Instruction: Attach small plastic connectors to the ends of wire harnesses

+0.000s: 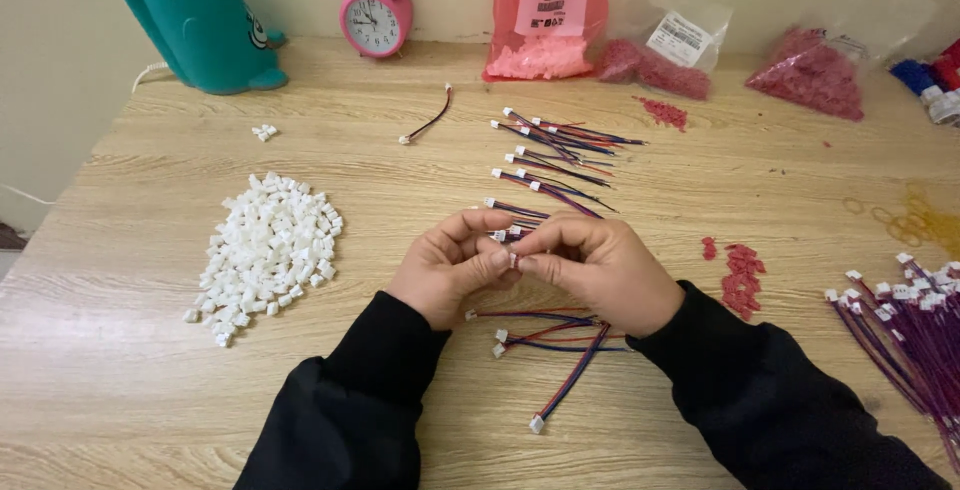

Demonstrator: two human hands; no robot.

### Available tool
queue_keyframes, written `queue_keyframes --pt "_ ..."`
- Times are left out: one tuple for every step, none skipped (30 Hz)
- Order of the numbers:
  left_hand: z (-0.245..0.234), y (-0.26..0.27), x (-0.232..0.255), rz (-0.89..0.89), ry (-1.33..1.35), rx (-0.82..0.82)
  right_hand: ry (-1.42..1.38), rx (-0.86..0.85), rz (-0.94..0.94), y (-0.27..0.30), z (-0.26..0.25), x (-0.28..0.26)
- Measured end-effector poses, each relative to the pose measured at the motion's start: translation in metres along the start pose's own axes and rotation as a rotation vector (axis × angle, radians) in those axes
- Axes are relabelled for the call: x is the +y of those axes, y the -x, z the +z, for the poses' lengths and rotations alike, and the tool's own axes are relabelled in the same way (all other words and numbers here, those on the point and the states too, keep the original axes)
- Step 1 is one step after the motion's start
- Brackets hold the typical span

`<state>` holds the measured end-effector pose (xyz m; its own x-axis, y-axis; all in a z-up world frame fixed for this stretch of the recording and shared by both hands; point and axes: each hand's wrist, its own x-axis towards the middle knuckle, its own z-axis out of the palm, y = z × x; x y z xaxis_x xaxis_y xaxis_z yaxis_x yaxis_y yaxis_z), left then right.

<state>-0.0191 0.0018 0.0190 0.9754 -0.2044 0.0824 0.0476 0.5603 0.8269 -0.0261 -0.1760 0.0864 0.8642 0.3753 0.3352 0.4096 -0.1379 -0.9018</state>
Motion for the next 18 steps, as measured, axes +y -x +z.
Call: queue_keyframes --pt "0.001 0.000 0.003 0.000 0.000 0.001 0.000 -0.001 0.001 0.000 0.000 0.000" --pt "0.002 0.001 0.006 0.001 -0.023 -0.021 0.026 0.002 -0.013 0.001 -0.001 -0.001" --pt "0.003 0.001 0.009 0.004 -0.048 -0.043 0.052 0.005 -0.028 0.001 -0.001 -0.001" --pt "0.004 0.001 0.008 0.004 -0.048 -0.043 0.052 0.005 -0.029 0.002 -0.001 0.000" --pt "0.004 0.001 0.007 0.006 -0.068 -0.047 0.056 0.012 -0.034 0.002 -0.001 0.002" --pt "0.005 0.002 0.006 0.008 -0.088 -0.050 0.061 0.019 -0.039 0.002 -0.002 0.003" --pt "0.005 0.001 0.005 0.007 -0.088 -0.051 0.061 0.020 -0.038 0.001 0.000 0.002" --pt "0.006 0.001 0.003 0.011 -0.111 -0.047 0.087 0.025 -0.037 0.000 0.001 0.000" --pt "0.007 -0.001 0.001 0.015 -0.134 -0.046 0.113 0.034 -0.035 -0.001 0.001 -0.001" --pt "0.005 -0.002 0.000 0.012 -0.135 -0.048 0.112 0.037 -0.033 -0.001 0.002 0.006" --pt "0.004 -0.003 -0.002 0.021 -0.211 -0.042 0.117 0.042 -0.002 0.000 0.002 0.014" --pt "0.002 -0.005 -0.003 0.032 -0.287 -0.035 0.123 0.047 0.029 0.001 0.003 0.021" --pt "-0.003 -0.006 -0.002 0.031 -0.290 -0.039 0.122 0.051 0.028 -0.001 0.003 0.019" --pt "-0.008 -0.008 -0.002 -0.005 -0.355 -0.017 0.145 0.015 0.087 -0.002 0.004 0.017" --pt "-0.013 -0.009 -0.003 -0.040 -0.416 0.004 0.172 -0.022 0.148 -0.003 0.004 0.016" --pt "-0.017 -0.011 0.002 -0.040 -0.415 0.001 0.174 -0.019 0.148 0.000 0.000 0.012" --pt "-0.023 -0.012 0.009 -0.026 -0.466 0.074 0.130 -0.053 0.219 0.002 -0.002 0.009" --pt "-0.029 -0.013 0.017 -0.013 -0.516 0.149 0.085 -0.087 0.290 0.003 -0.004 0.005"
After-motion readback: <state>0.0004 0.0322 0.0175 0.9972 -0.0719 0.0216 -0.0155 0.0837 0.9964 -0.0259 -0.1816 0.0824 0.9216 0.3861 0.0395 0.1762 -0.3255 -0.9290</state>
